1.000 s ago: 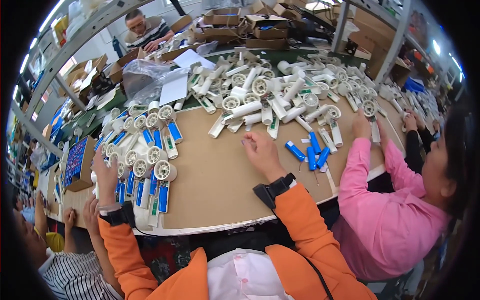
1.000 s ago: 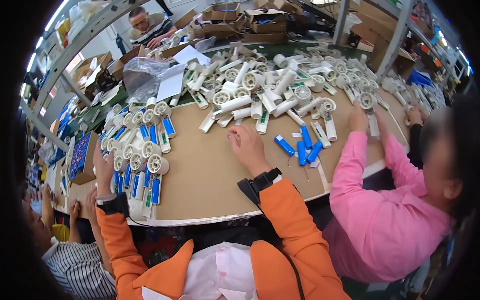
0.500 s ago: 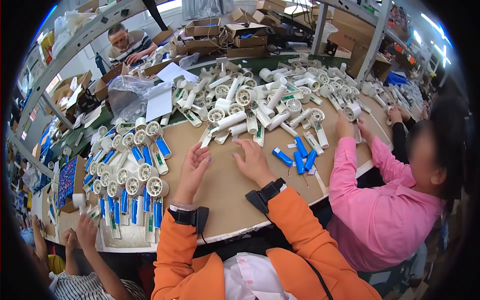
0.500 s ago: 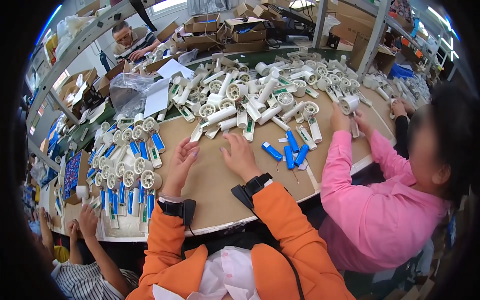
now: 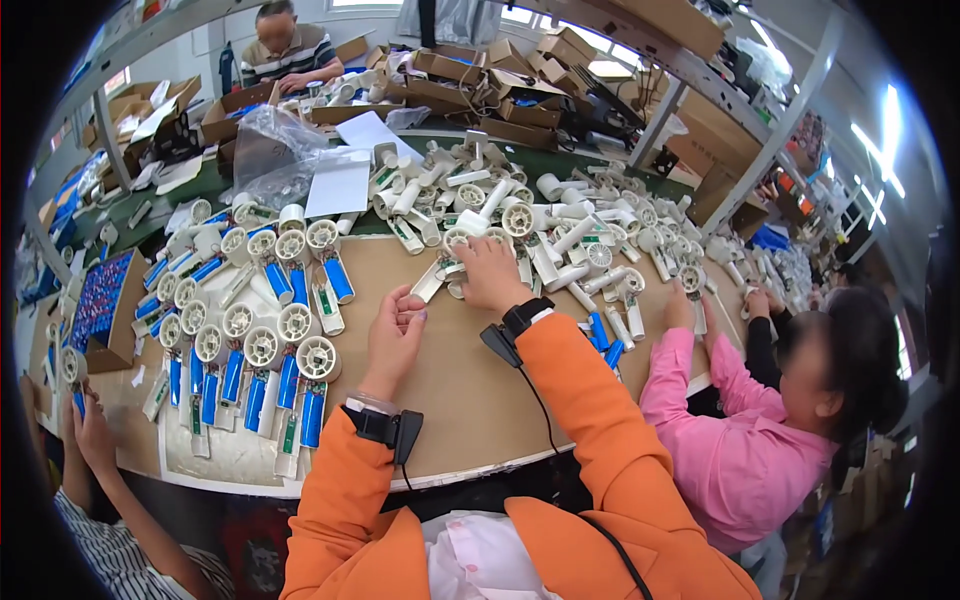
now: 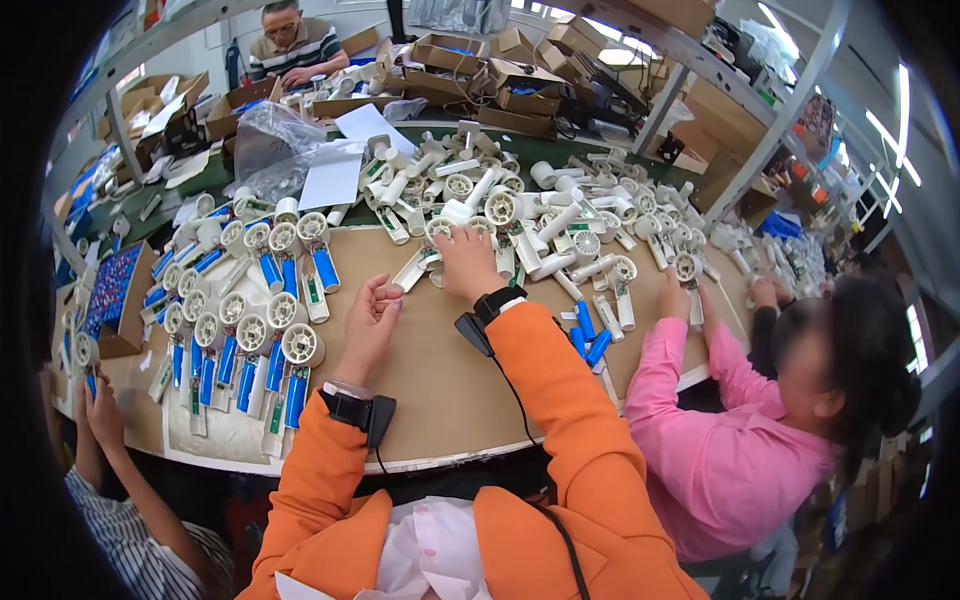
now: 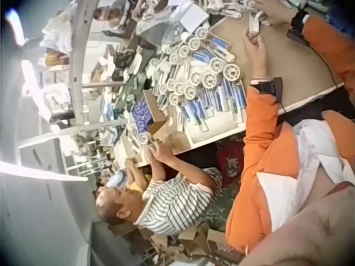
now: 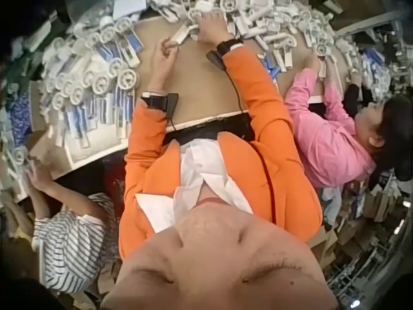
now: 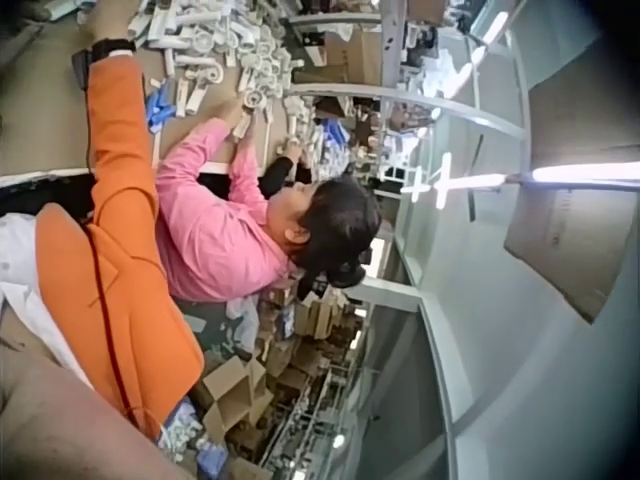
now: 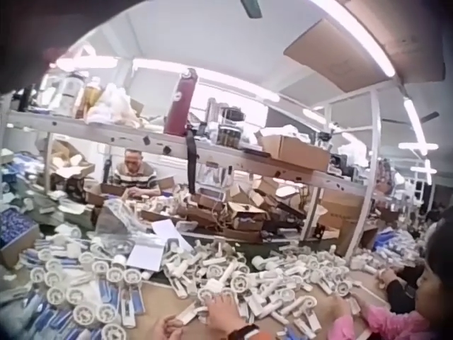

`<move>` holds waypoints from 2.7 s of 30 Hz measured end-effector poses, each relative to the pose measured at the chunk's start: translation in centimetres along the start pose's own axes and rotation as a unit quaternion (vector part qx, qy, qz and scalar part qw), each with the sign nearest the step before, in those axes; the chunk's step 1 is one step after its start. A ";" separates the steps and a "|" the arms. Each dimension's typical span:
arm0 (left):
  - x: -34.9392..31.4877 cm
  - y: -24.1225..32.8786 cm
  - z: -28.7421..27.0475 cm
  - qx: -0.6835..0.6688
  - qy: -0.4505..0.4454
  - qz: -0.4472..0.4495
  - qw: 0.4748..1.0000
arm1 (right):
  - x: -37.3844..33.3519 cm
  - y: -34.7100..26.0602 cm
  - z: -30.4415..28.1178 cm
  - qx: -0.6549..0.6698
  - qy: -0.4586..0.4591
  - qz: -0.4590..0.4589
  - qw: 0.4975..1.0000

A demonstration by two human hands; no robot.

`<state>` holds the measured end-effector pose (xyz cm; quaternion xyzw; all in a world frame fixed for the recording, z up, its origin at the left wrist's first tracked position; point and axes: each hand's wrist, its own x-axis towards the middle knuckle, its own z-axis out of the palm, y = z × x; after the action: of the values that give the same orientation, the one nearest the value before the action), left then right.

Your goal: The person picks up a blue battery, inserts it into a white plastic fan housing, and tucks the wires into place. They then fit a white plastic cover onto the housing and press the pieces together before setting the assembled unit aside.

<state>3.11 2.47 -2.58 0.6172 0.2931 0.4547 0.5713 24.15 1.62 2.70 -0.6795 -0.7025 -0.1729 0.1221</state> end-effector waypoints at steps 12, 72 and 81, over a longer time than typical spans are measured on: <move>-0.5 0.9 0.3 0.139 -0.008 -0.026 0.990 | -6.6 1.1 -1.6 -0.029 -0.062 -0.060 0.996; -1.6 2.0 0.4 0.086 -0.251 -0.120 0.957 | -12.5 -5.9 -4.3 0.236 -0.127 0.210 0.940; -0.6 1.9 -2.1 0.357 -0.124 0.134 0.916 | -14.6 -8.3 -6.1 0.096 -0.066 0.107 0.987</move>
<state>0.69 2.50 -1.06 0.8647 0.2776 0.3124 0.2788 16.20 -14.34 1.64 -0.7454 -0.6460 -0.0452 0.1580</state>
